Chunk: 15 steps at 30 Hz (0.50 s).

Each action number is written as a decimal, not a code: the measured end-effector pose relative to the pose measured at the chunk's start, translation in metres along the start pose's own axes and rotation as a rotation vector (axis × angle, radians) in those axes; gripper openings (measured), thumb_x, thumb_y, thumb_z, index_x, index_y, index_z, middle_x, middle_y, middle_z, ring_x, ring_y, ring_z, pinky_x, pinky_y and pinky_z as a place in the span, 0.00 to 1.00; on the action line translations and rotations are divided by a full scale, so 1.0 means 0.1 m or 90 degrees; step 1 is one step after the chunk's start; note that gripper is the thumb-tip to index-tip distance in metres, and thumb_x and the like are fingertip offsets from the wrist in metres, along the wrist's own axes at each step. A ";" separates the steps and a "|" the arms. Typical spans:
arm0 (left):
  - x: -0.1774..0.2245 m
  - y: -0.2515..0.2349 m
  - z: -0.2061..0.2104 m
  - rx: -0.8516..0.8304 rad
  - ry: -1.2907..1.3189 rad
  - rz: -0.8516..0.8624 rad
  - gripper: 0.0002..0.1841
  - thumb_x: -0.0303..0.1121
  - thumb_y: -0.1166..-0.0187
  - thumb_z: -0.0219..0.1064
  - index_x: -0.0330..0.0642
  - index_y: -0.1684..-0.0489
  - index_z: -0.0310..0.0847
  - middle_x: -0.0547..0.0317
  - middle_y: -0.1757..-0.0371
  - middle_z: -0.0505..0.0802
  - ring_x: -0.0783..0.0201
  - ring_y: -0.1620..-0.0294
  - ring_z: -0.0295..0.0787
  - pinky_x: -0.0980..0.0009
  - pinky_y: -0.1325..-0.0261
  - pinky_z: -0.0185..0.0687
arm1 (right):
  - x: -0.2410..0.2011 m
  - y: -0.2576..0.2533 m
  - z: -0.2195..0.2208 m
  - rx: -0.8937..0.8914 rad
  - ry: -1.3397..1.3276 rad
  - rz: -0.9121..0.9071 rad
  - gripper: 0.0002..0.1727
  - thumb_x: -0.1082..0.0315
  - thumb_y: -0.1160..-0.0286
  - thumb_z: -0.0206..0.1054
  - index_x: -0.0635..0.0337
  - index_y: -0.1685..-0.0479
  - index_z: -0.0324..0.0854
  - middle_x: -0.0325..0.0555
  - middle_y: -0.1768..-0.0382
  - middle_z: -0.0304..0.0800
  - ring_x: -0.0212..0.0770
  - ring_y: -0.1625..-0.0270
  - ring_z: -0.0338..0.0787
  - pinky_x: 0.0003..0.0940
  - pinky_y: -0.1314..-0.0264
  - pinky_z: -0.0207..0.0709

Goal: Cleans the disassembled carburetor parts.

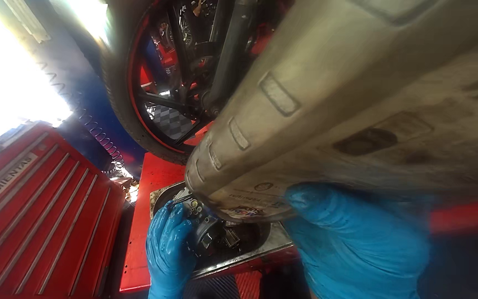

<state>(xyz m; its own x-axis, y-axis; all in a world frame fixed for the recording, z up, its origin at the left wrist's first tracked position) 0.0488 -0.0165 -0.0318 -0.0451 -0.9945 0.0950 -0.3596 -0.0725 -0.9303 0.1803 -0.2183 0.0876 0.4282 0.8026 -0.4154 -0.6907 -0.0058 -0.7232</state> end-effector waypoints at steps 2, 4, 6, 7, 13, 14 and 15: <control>0.01 0.00 0.02 0.001 0.012 -0.005 0.21 0.34 0.32 0.75 0.54 0.41 0.76 0.58 0.39 0.93 0.54 0.30 0.87 0.49 0.22 0.79 | -0.02 0.02 0.07 -0.036 -0.020 0.002 0.21 0.76 0.37 0.79 0.54 0.43 0.87 0.38 0.48 0.96 0.34 0.45 0.94 0.32 0.40 0.90; 0.03 0.01 0.03 -0.003 0.007 -0.002 0.19 0.34 0.31 0.74 0.54 0.43 0.76 0.58 0.40 0.93 0.54 0.30 0.87 0.50 0.23 0.80 | -0.04 0.03 0.10 -0.066 -0.031 0.005 0.17 0.77 0.31 0.76 0.54 0.44 0.89 0.37 0.49 0.96 0.32 0.45 0.94 0.29 0.39 0.90; 0.05 0.00 0.05 -0.012 -0.011 0.014 0.16 0.33 0.29 0.72 0.55 0.44 0.78 0.58 0.40 0.94 0.53 0.30 0.87 0.49 0.23 0.80 | -0.06 0.02 0.10 -0.083 -0.034 0.008 0.15 0.77 0.30 0.75 0.54 0.44 0.90 0.37 0.49 0.96 0.31 0.46 0.94 0.29 0.39 0.90; 0.07 -0.01 0.05 -0.021 -0.024 0.023 0.15 0.33 0.27 0.71 0.55 0.44 0.78 0.59 0.40 0.94 0.53 0.29 0.87 0.50 0.23 0.79 | -0.06 0.02 0.10 -0.087 -0.034 0.009 0.16 0.77 0.30 0.75 0.54 0.45 0.90 0.36 0.49 0.97 0.31 0.46 0.95 0.29 0.39 0.90; 0.12 -0.01 0.10 -0.047 -0.051 0.046 0.14 0.31 0.26 0.69 0.56 0.45 0.81 0.62 0.40 0.94 0.54 0.31 0.87 0.52 0.25 0.81 | -0.02 -0.01 0.01 -0.023 0.009 0.006 0.32 0.77 0.51 0.88 0.56 0.39 0.83 0.43 0.46 0.93 0.41 0.44 0.93 0.40 0.41 0.92; 0.13 -0.01 0.10 -0.048 -0.051 0.045 0.14 0.31 0.26 0.69 0.56 0.44 0.80 0.62 0.41 0.94 0.55 0.32 0.88 0.53 0.26 0.81 | -0.02 0.00 0.03 -0.035 0.008 0.011 0.31 0.77 0.50 0.88 0.57 0.40 0.83 0.44 0.47 0.93 0.41 0.44 0.94 0.40 0.41 0.92; 0.13 -0.01 0.10 -0.049 -0.052 0.042 0.14 0.32 0.25 0.68 0.56 0.43 0.80 0.62 0.42 0.94 0.55 0.33 0.88 0.53 0.26 0.81 | -0.03 -0.01 0.06 -0.045 0.005 0.018 0.30 0.77 0.49 0.88 0.58 0.40 0.84 0.44 0.47 0.94 0.41 0.45 0.94 0.40 0.41 0.93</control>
<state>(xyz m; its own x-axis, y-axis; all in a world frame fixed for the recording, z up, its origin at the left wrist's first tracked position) 0.0583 -0.0301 -0.0328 0.0038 -1.0000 0.0023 -0.4283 -0.0037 -0.9036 0.1760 -0.2172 0.0925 0.4142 0.7966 -0.4403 -0.6593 -0.0709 -0.7485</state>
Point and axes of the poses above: each hand's wrist, its own y-axis away from the middle knuckle, its own z-axis out of the palm, x = y × z, the point moved 5 cm from there along -y, towards the middle knuckle
